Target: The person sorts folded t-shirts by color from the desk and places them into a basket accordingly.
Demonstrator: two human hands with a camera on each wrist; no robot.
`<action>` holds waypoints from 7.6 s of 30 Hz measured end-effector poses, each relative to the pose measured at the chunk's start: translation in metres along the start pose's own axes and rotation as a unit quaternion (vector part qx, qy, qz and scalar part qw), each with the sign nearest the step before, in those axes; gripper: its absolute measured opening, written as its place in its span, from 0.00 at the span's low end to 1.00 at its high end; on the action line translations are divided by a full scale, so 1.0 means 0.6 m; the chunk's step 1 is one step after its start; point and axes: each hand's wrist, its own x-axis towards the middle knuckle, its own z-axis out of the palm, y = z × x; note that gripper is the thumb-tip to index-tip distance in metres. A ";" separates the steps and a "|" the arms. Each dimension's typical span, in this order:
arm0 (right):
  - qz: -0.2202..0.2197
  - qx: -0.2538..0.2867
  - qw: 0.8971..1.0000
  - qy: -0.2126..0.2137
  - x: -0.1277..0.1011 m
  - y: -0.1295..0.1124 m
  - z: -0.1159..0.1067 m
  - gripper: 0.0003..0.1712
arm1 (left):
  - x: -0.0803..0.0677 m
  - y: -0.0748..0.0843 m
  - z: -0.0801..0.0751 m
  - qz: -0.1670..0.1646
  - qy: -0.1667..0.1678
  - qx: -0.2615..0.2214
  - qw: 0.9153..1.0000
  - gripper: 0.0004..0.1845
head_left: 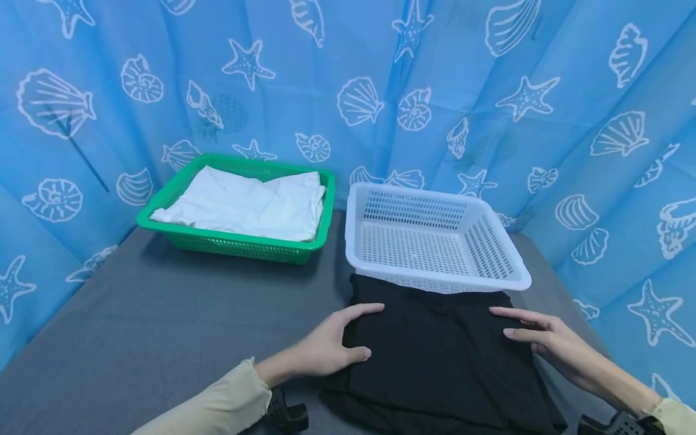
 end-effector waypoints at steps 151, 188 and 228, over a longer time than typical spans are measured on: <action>-0.066 -0.080 0.991 0.080 -0.025 -0.086 -0.009 0.19 | 0.039 0.080 -0.062 -0.095 -0.006 0.064 0.993 0.11; -0.020 0.100 0.986 -0.131 0.016 0.021 0.014 0.32 | 0.037 -0.002 0.014 -0.127 0.077 0.120 0.982 0.33; -0.081 -0.094 0.992 -0.027 -0.004 -0.011 0.056 0.45 | 0.031 0.022 0.014 -0.155 0.117 0.120 0.974 0.43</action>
